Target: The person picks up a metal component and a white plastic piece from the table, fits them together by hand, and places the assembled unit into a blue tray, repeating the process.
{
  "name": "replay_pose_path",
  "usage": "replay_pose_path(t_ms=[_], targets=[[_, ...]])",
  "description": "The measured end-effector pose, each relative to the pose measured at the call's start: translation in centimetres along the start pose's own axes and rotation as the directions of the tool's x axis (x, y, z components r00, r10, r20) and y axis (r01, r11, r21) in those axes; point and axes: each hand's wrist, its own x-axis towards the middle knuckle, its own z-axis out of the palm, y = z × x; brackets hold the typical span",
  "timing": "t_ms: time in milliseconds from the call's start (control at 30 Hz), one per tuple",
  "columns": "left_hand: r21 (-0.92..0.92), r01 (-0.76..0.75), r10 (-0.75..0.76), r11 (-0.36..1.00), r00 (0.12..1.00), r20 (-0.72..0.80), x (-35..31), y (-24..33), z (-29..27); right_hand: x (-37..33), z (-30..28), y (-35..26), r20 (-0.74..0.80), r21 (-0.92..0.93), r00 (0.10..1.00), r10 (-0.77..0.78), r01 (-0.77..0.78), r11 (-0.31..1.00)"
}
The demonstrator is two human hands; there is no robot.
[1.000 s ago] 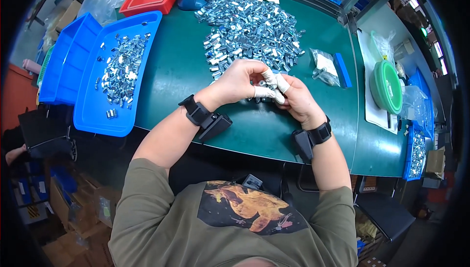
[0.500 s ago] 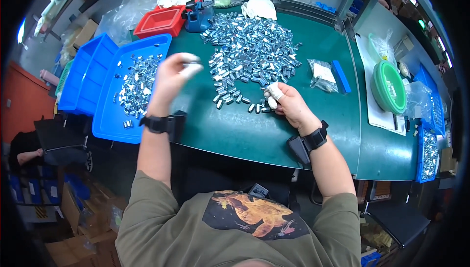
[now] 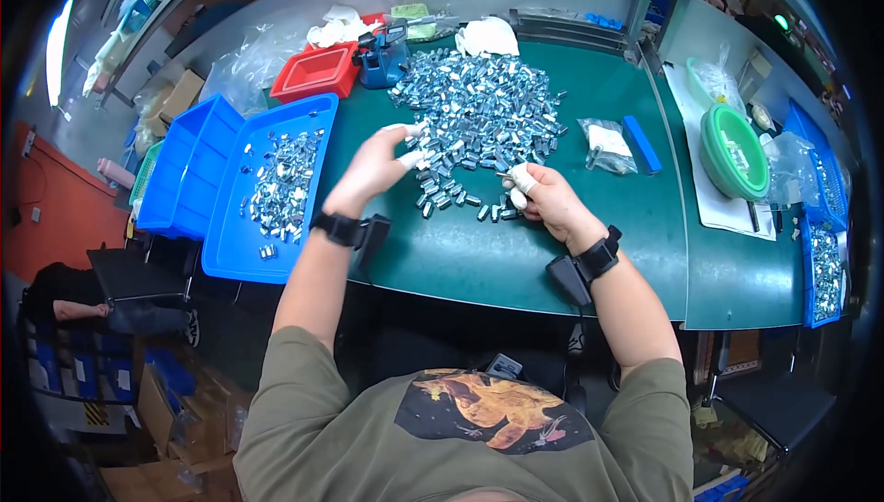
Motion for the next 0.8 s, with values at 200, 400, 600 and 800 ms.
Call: replay_pose_path(t_ms=[200,400,600,800], targets=[[0.225,-0.057,0.066,0.973,0.997,-0.03,1.6,2.3,6.2,0.4,0.0,0.2,-0.016,0.007,0.999,0.031,-0.031,1.0],[0.168,-0.064,0.046,0.984,0.994,0.104,1.9,5.1,6.2,0.1,-0.1,-0.1,-0.027,0.019,1.0,0.015,-0.014,1.0],[-0.218,-0.041,0.072,0.975,0.988,0.139,2.7,4.7,6.6,1.1,-0.2,0.7,-0.229,-0.15,0.925,-0.302,0.273,0.95],[-0.58,0.141,-0.014,0.803,0.976,0.219,2.3,5.2,8.0,1.2,-0.4,1.0,-0.228,-0.347,0.873,-0.432,0.342,0.874]])
